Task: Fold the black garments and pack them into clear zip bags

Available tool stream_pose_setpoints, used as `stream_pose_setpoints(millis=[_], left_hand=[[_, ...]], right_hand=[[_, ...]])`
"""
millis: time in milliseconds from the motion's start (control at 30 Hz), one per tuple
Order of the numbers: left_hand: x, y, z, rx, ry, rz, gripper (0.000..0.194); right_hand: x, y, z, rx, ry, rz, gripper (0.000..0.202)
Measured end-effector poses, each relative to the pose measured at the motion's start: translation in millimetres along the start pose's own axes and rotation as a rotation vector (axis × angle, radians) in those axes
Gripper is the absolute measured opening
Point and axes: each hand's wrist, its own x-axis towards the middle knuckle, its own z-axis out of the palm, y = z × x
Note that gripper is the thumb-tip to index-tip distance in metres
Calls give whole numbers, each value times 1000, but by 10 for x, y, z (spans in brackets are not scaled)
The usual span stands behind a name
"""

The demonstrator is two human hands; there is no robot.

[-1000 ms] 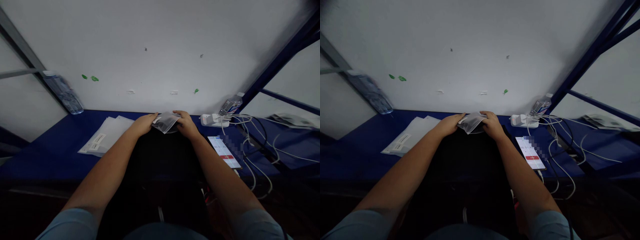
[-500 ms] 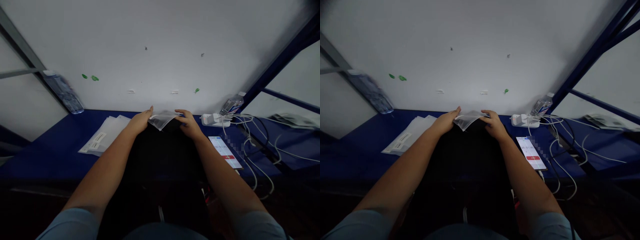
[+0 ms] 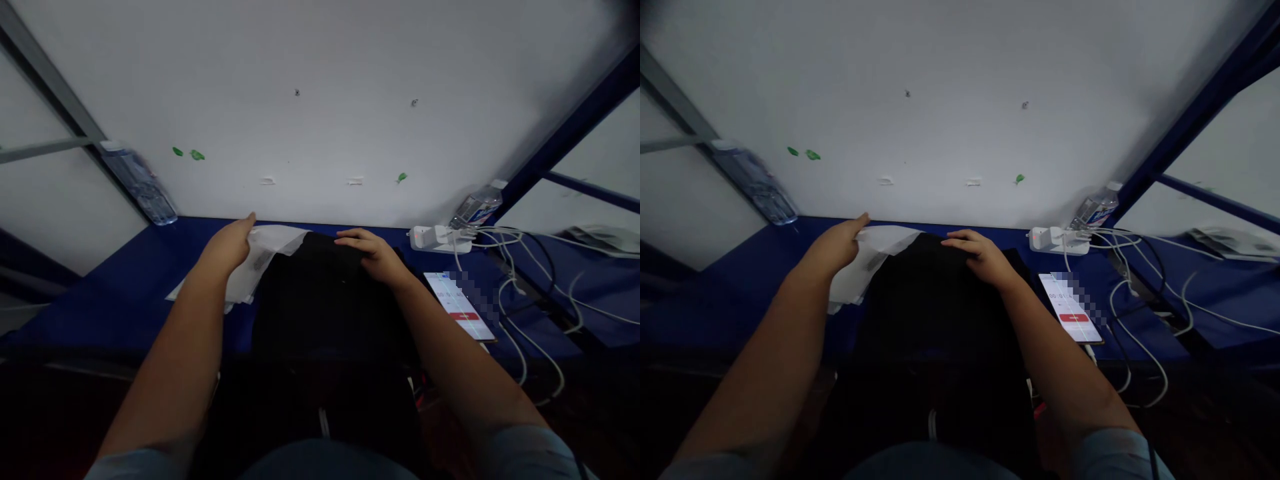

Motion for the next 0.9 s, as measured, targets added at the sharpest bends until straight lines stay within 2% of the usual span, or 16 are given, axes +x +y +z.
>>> stream_pose_setpoints(millis=[100,233,333,533,600,667,800,900], left_hand=[[-281,-239,-53,81,-27,-73,70],[-564,-463,-19,112,-52,-112,65],[-678,-575,28,86,-74,-110,68],[-789,-680,-9,105,-209,-58,93],[-825,-596,-77,113,-213,-34,98],[-856,-412,-151,79,-161,29,97],[-853,142,-219,-109,78,245,74],[-773,512,-163,-254,76,412,57]], right_hand=[[12,-82,63,18,-92,-22,74],[29,-188,74,11,-197,-82,83],[36,-247,52,42,-238,-91,83],[31,-297,56,92,-334,-14,77],[27,-299,66,70,-345,2,77],[25,-298,70,93,-340,13,77],[32,-285,32,196,-285,14,75],[34,-265,-25,182,-277,15,77]])
